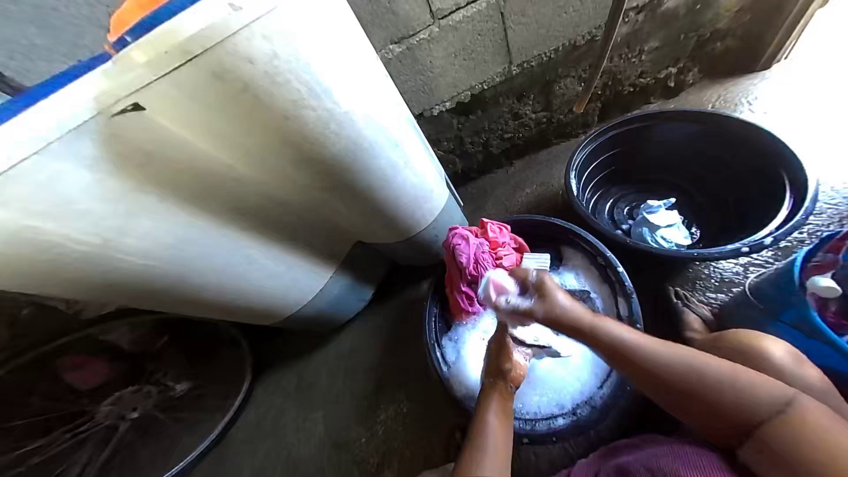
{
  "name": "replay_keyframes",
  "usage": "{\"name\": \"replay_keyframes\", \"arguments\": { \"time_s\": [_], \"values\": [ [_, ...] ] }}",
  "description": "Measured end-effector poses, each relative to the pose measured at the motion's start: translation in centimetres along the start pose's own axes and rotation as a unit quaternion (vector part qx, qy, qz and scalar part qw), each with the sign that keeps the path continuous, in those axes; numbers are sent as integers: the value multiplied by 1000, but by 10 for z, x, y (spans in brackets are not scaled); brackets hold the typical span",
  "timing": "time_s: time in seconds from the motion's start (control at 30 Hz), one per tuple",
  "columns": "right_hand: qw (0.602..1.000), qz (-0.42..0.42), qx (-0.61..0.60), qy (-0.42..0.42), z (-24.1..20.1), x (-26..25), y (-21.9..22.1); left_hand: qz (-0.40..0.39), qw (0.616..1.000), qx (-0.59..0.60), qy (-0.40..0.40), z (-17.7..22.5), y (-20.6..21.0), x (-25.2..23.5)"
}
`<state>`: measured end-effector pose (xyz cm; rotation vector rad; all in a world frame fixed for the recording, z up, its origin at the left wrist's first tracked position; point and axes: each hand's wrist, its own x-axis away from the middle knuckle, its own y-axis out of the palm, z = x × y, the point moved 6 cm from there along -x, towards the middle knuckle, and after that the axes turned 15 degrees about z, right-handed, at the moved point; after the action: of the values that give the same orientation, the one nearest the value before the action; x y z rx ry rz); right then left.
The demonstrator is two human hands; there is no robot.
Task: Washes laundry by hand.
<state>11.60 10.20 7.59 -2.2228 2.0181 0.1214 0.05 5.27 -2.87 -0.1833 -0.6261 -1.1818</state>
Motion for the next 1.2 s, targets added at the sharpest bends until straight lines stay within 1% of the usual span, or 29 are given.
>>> {"name": "replay_keyframes", "arguments": {
  "time_s": [0.03, 0.07, 0.1, 0.13, 0.17, 0.23, 0.27, 0.3, 0.33, 0.4, 0.47, 0.5, 0.53, 0.57, 0.6, 0.63, 0.7, 0.73, 0.77, 0.8, 0.83, 0.9, 0.93, 0.97, 1.0, 1.07, 1.1, 1.13, 1.2],
  "values": [
    [998, -19, 25, -46, 2, 9, 11, -21, 999, 22, 14, -2, -3, 0],
    [994, -33, 68, -82, 9, 15, 19, -30, 998, 60, 9, -4, -5, 1],
    [986, -47, 126, -94, 21, 18, 22, -18, 995, 100, -21, -6, -5, 2],
    [979, -58, 183, -69, 35, 15, 17, 6, 993, 110, -40, -5, -4, 2],
    [968, -59, 242, -26, 50, 8, 5, 24, 993, 104, -45, -1, -2, 1],
    [945, -32, 315, 82, 73, -11, -30, 18, 997, 68, -16, 5, -4, -2],
    [940, 1, 319, 117, 76, -19, -45, 14, 999, 40, 13, 8, -7, -5],
    [947, 40, 295, 123, 73, -24, -52, 20, 999, 10, 40, 10, -11, -9],
    [959, 67, 254, 107, 63, -26, -52, 33, 997, -20, 60, 12, -13, -12],
    [984, 65, 160, 29, 32, -17, -31, 53, 986, -115, 109, 14, -17, -12],
    [994, 9, 81, -75, 4, 3, 1, 65, 950, -253, 172, 18, -20, -5],
    [992, -29, 64, -107, -1, 12, 14, 65, 949, -251, 179, 17, -22, -2],
    [988, -52, 68, -127, 5, 17, 22, 52, 973, -159, 161, 14, -24, -3],
    [985, -60, 98, -126, 17, 16, 22, 38, 990, -54, 128, 11, -23, -5],
    [982, -60, 150, -96, 34, 11, 16, 34, 994, 0, 105, 11, -22, -9],
    [975, -57, 212, -45, 51, 2, 4, 32, 996, 11, 85, 14, -19, -9],
    [956, -26, 289, 48, 72, -14, -21, 26, 996, -36, 76, 17, -23, -13],
    [956, -1, 287, 68, 72, -18, -29, 37, 992, -78, 91, 19, -24, -14],
    [963, 20, 260, 67, 65, -19, -30, 50, 984, -125, 118, 22, -26, -15],
    [973, 29, 224, 45, 54, -17, -26, 53, 971, -181, 149, 25, -25, -14],
    [982, 17, 187, 6, 38, -11, -16, 46, 950, -250, 183, 29, -24, -11],
    [984, -48, 137, -107, 11, 3, 8, 31, 883, -379, 276, 41, -18, 1],
    [974, -81, 143, -157, 7, 9, 16, 22, 864, -400, 305, 44, -15, 6],
    [962, -104, 167, -188, 12, 10, 17, 19, 851, -423, 311, 45, -14, 7],
    [956, -126, 198, -174, 21, 5, 12, 15, 836, -446, 320, 46, -14, 5],
    [941, -146, 290, -89, 41, -10, -8, -16, 799, -511, 317, 43, -11, 0],
    [934, -138, 325, -53, 47, -15, -18, -32, 799, -517, 306, 42, -12, -1],
    [932, -120, 342, -33, 47, -19, -24, -37, 808, -511, 291, 43, -12, -1],
    [948, -74, 307, -46, 34, -20, -26, -18, 805, -524, 278, 48, -13, -1]
  ]
}}
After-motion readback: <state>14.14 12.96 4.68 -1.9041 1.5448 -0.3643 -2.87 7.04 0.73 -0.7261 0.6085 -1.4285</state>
